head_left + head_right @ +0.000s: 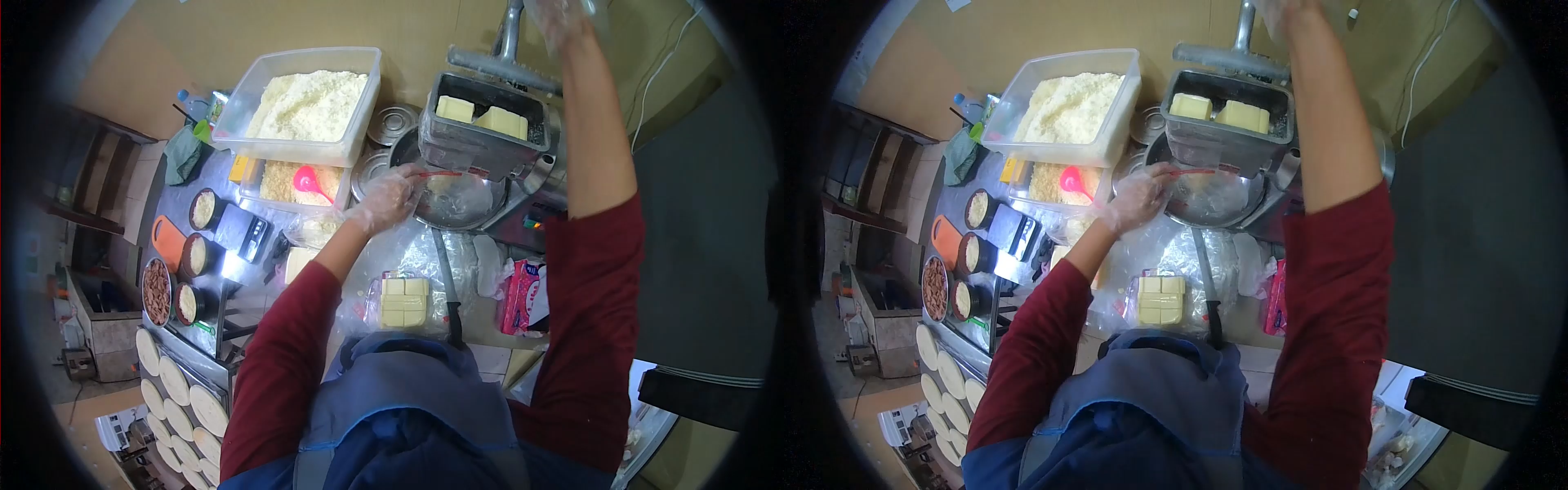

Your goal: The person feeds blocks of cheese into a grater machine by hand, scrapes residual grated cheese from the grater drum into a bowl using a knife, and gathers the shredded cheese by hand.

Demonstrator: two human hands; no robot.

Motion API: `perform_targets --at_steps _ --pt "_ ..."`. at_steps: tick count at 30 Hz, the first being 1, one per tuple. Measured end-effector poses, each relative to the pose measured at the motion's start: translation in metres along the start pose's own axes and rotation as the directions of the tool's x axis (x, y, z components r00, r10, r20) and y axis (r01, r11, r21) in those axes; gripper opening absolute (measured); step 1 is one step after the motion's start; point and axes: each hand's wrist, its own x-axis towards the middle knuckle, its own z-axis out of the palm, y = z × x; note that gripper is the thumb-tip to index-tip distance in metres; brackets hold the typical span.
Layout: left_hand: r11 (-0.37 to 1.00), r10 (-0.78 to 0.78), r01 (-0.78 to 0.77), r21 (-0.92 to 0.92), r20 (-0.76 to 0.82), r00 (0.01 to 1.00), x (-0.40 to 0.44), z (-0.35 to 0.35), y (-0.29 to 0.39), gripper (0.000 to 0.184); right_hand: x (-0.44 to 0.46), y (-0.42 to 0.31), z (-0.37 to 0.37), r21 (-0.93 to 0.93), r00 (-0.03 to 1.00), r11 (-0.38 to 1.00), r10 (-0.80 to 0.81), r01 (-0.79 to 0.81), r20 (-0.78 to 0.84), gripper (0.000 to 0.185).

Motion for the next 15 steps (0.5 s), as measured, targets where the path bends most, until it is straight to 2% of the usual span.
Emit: perform_targets --at_steps 1,3,4,5,6,8,9,11,15 --pt "1.0 0.001 -0.001 -0.002 0.002 1.0 -0.007 0.0 0.003 0.034 -0.009 -0.004 -0.001 -0.08 0.999 0.996 -0.034 0.032 -0.025 0.036" --pt "0.984 0.169 -0.179 -0.012 -0.283 0.944 -0.025 -0.004 0.01 0.036 -0.026 -0.004 -0.005 -0.3 0.989 0.944 -0.148 0.137 -0.013 0.038" --pt "0.986 0.156 -0.166 -0.015 -0.275 0.949 -0.034 -0.009 0.013 0.036 -0.033 -0.001 -0.007 -0.425 0.974 0.88 -0.227 0.212 0.015 0.039" --pt "0.98 0.161 -0.19 -0.062 -0.314 0.936 -0.043 -0.013 0.016 0.04 -0.031 0.021 -0.008 -0.249 0.983 0.951 -0.182 0.185 0.035 0.04" --pt "0.971 0.165 -0.215 -0.107 -0.355 0.92 -0.052 -0.02 0.021 0.043 -0.041 0.023 -0.005 -0.24 0.985 0.955 -0.17 0.175 0.044 0.04" --pt "0.983 0.116 -0.158 -0.092 -0.358 0.927 -0.067 -0.035 0.028 0.045 -0.059 0.022 -0.003 -0.064 0.993 0.996 -0.066 0.06 -0.102 0.04" --pt "0.99 0.084 -0.119 -0.073 -0.369 0.926 -0.073 -0.044 0.031 0.047 -0.058 0.026 -0.002 -0.059 0.993 0.997 -0.063 0.057 -0.099 0.04" --pt "0.996 0.046 -0.07 -0.051 -0.379 0.924 -0.092 -0.061 0.036 0.049 -0.055 0.036 -0.005 0.082 0.997 0.994 -0.073 0.076 -0.041 0.037" --pt "0.993 -0.032 -0.024 -0.118 -0.449 0.893 -0.125 -0.072 0.036 0.048 -0.062 0.033 -0.004 0.061 0.996 0.995 -0.074 0.077 -0.046 0.03"
